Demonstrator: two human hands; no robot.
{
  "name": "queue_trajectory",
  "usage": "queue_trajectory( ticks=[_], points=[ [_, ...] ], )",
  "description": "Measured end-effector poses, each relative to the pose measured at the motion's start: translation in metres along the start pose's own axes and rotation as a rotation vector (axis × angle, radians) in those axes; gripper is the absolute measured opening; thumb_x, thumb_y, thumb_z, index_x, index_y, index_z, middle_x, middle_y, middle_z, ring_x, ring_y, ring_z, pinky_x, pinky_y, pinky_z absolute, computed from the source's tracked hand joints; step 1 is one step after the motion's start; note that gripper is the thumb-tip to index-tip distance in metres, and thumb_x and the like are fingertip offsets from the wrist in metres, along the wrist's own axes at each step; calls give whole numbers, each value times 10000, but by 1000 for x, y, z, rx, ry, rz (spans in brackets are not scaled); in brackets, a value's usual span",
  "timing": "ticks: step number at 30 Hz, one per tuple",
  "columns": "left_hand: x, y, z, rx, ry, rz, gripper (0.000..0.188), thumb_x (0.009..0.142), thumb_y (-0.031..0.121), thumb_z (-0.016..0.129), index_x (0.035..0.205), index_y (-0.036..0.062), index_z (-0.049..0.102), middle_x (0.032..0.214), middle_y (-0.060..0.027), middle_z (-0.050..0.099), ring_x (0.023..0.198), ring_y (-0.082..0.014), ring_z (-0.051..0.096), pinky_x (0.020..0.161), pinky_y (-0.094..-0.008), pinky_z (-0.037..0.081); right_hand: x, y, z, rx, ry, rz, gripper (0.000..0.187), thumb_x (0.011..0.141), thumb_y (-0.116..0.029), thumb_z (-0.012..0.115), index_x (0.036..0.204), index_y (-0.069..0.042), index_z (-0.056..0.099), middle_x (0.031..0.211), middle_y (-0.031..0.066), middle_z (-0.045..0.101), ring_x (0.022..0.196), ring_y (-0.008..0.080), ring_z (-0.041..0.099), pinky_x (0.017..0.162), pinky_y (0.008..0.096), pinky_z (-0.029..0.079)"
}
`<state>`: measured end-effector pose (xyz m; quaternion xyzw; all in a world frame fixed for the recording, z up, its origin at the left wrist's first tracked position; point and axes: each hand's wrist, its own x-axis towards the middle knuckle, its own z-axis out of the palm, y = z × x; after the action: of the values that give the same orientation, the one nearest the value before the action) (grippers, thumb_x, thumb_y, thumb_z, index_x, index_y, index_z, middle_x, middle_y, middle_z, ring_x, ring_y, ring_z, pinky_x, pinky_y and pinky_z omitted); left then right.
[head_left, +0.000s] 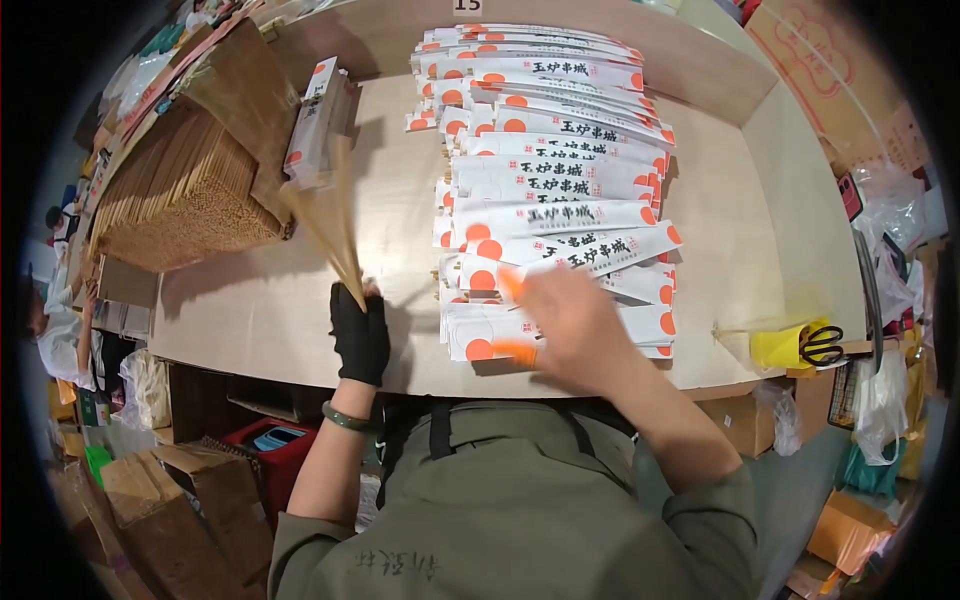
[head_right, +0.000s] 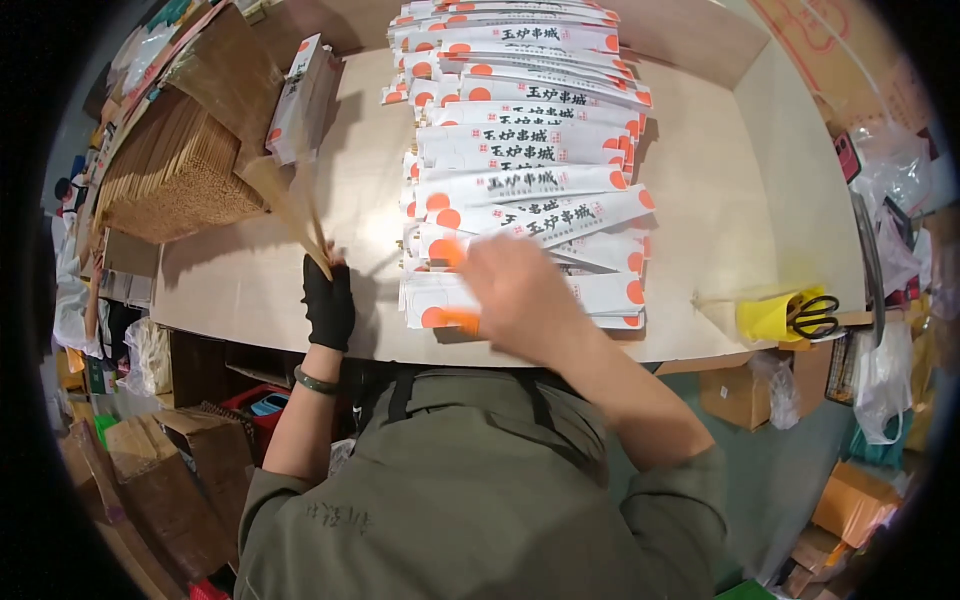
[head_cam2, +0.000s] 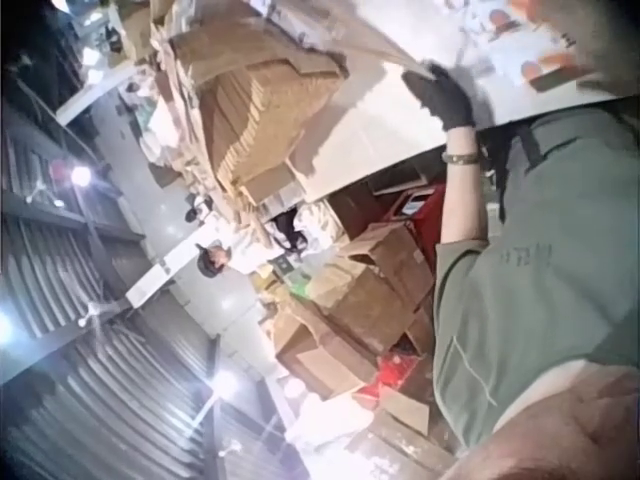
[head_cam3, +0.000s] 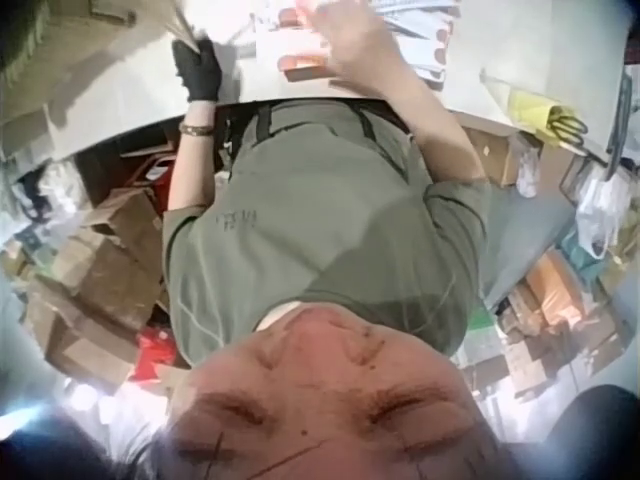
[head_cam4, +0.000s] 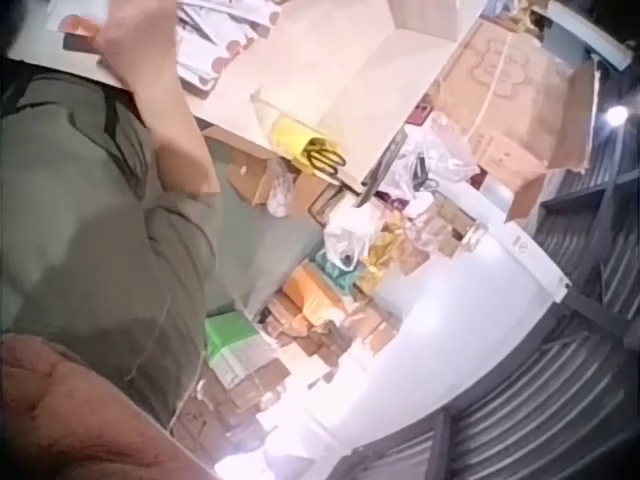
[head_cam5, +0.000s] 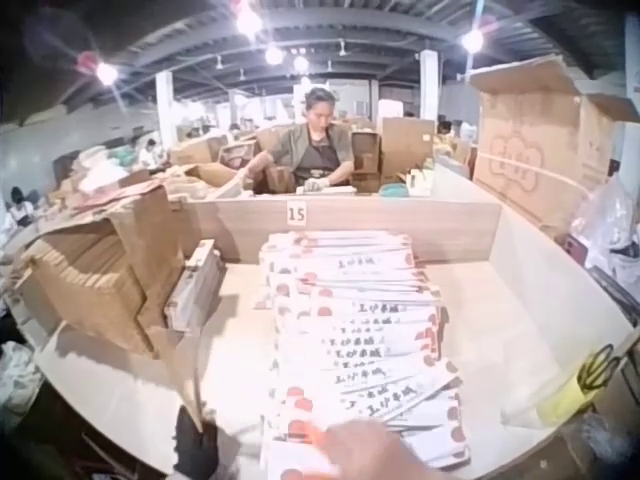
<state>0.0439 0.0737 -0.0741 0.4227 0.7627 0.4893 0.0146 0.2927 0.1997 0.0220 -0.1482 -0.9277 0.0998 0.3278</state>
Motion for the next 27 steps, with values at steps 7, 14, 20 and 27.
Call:
queue_trajectory(
  ticks=[7, 14, 20, 27],
  points=[
    [0, 23, -25, 184, -174, -62, 227, 876, 162, 638, 1034, -2, 631, 821, -140, 642, 703, -283, 609, 631, -358, 472, -48, -10, 21, 20, -206, -141, 299, 681, -58, 677, 964, 25, 628, 819, 68, 547, 737, 225, 566, 630, 316, 462],
    [-17, 37, -47, -254, -164, -404, 264, 925, 241, 626, 913, -20, 664, 612, 60, 464, 546, -28, 393, 501, -211, 296, -41, -3, 16, 294, -84, 166, 120, 750, -61, 724, 828, -16, 644, 751, 92, 565, 715, 248, 576, 605, 346, 470],
    [-20, 37, -79, -214, -299, -292, 156, 863, 131, 659, 883, -24, 663, 718, -19, 607, 671, -86, 537, 631, -246, 445, -8, 9, -15, 689, -72, 798, 177, 803, -54, 736, 736, -12, 578, 734, -29, 482, 664, 56, 436, 593, 243, 389],
    [-5, 28, -108, -106, -487, -137, 114, 843, 88, 668, 881, -19, 654, 730, -17, 612, 704, -88, 551, 656, -257, 464, -7, 14, -26, 848, -114, 770, 139, 771, -55, 764, 782, -3, 634, 742, -12, 510, 656, 62, 448, 598, 230, 386]
  ],
)
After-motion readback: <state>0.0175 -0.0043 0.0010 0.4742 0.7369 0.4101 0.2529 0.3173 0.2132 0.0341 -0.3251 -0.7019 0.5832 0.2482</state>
